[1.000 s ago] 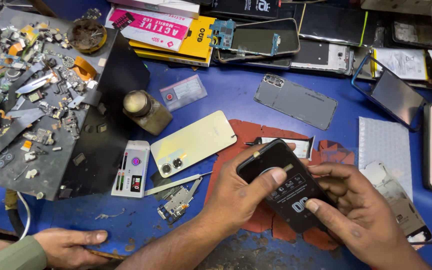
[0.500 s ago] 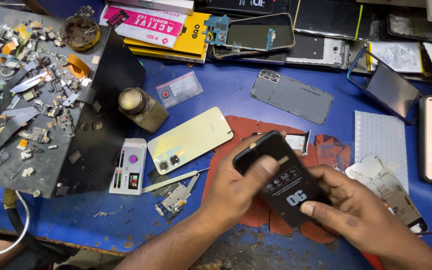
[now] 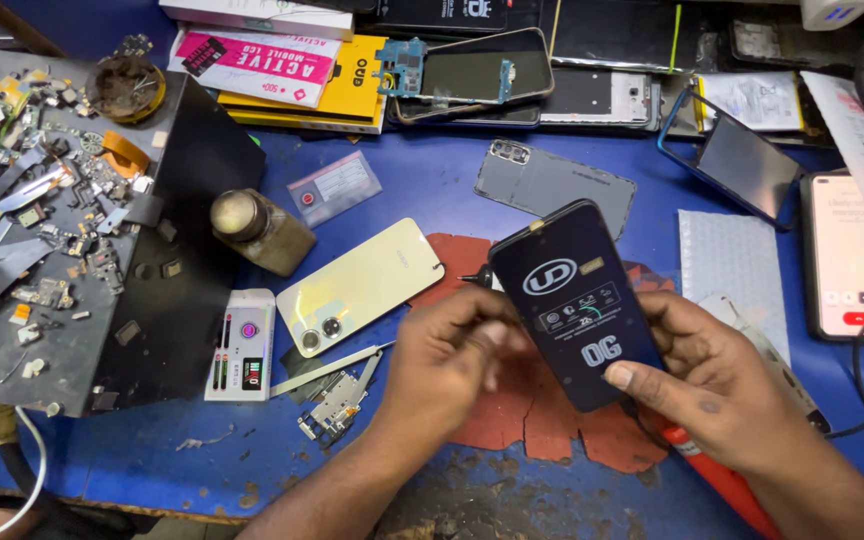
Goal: The person handles a disassembled smartphone, connects a charging cable, and tests the device by turning it on. They then remove the back cover, insert a SIM card, and reassemble the phone while handling other phone parts and tools on the workbench.
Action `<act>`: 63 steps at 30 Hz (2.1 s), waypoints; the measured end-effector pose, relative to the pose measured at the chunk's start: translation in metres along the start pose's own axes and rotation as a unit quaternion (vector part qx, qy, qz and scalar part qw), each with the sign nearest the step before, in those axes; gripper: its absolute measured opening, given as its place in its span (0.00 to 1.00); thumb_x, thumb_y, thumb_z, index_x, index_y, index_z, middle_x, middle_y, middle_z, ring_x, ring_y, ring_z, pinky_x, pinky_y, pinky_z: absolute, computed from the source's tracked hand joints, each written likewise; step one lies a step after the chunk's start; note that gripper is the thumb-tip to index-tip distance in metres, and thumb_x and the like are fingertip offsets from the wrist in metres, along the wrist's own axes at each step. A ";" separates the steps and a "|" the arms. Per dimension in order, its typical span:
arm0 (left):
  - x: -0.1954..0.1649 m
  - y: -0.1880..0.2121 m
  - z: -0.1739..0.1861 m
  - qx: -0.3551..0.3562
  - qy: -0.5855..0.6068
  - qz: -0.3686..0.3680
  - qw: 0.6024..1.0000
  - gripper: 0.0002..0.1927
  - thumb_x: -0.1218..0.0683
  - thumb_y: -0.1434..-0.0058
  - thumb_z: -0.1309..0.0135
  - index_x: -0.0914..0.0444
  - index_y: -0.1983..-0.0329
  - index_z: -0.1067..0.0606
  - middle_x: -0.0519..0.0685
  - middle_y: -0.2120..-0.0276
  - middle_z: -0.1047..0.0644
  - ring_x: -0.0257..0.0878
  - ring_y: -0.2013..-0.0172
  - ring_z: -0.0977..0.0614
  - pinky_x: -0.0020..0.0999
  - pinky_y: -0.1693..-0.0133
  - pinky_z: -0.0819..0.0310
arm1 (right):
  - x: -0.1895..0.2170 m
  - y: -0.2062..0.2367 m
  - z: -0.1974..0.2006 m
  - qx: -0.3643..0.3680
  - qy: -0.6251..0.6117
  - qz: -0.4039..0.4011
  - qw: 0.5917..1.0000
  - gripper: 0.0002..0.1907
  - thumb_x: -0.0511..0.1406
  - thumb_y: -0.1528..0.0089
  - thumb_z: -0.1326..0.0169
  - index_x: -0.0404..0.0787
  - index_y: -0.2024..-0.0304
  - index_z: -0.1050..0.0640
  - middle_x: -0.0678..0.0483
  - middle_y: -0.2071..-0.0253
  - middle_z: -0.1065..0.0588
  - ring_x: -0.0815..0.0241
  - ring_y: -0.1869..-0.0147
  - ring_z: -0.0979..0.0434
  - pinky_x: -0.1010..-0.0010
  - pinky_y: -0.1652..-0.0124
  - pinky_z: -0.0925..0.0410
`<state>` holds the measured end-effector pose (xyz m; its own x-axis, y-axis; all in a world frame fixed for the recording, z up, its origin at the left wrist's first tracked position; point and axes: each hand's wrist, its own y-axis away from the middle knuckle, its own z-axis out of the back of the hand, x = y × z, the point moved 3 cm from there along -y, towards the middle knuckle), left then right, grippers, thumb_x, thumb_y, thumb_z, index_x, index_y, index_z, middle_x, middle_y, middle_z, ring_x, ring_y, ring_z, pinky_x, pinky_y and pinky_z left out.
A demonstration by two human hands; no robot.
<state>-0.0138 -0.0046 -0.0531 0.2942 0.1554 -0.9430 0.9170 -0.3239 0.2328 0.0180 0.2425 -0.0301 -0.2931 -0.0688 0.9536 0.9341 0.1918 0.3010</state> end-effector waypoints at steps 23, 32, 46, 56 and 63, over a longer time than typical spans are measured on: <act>-0.033 0.009 0.001 0.029 0.077 -0.075 0.994 0.19 0.52 0.34 0.39 0.70 0.46 0.22 0.49 0.57 0.18 0.31 0.57 0.18 0.27 0.52 0.22 | 0.001 0.016 -0.026 0.117 -0.008 0.058 0.991 0.36 0.26 0.36 0.44 0.36 0.27 0.42 0.38 0.42 0.24 0.56 0.41 0.21 0.67 0.49 0.26; -0.032 0.006 -0.001 -0.003 0.039 -0.041 0.998 0.18 0.52 0.35 0.39 0.69 0.48 0.21 0.49 0.60 0.16 0.31 0.60 0.17 0.27 0.55 0.20 | 0.009 0.010 -0.030 0.083 0.050 0.061 0.993 0.33 0.24 0.41 0.46 0.41 0.34 0.39 0.41 0.42 0.25 0.56 0.38 0.23 0.67 0.49 0.26; -0.024 0.004 0.003 -0.002 0.016 -0.024 1.000 0.20 0.50 0.36 0.39 0.69 0.48 0.22 0.51 0.62 0.16 0.33 0.61 0.15 0.27 0.57 0.19 | 0.001 0.008 -0.031 0.106 -0.026 0.066 0.992 0.35 0.24 0.38 0.43 0.38 0.30 0.39 0.42 0.42 0.25 0.55 0.39 0.22 0.66 0.49 0.24; -0.027 0.005 0.005 -0.004 0.001 -0.018 1.000 0.20 0.50 0.37 0.39 0.69 0.49 0.22 0.50 0.62 0.16 0.31 0.61 0.16 0.27 0.58 0.21 | -0.001 0.008 -0.032 0.107 -0.042 0.066 0.991 0.35 0.23 0.38 0.44 0.38 0.29 0.39 0.42 0.40 0.26 0.55 0.39 0.22 0.66 0.51 0.23; -0.025 0.005 0.005 -0.003 0.004 -0.022 1.000 0.19 0.50 0.36 0.39 0.68 0.48 0.21 0.50 0.62 0.17 0.31 0.61 0.16 0.27 0.58 0.21 | -0.002 0.008 -0.032 0.112 -0.037 0.066 0.991 0.35 0.23 0.38 0.44 0.39 0.29 0.39 0.42 0.40 0.26 0.55 0.39 0.22 0.66 0.50 0.23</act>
<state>-0.0175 -0.0143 -0.0298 0.2557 0.1777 -0.9503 0.9306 -0.3116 0.1921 0.0325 0.2128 -0.0300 -0.1926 0.0413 0.9804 0.8991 0.4077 0.1594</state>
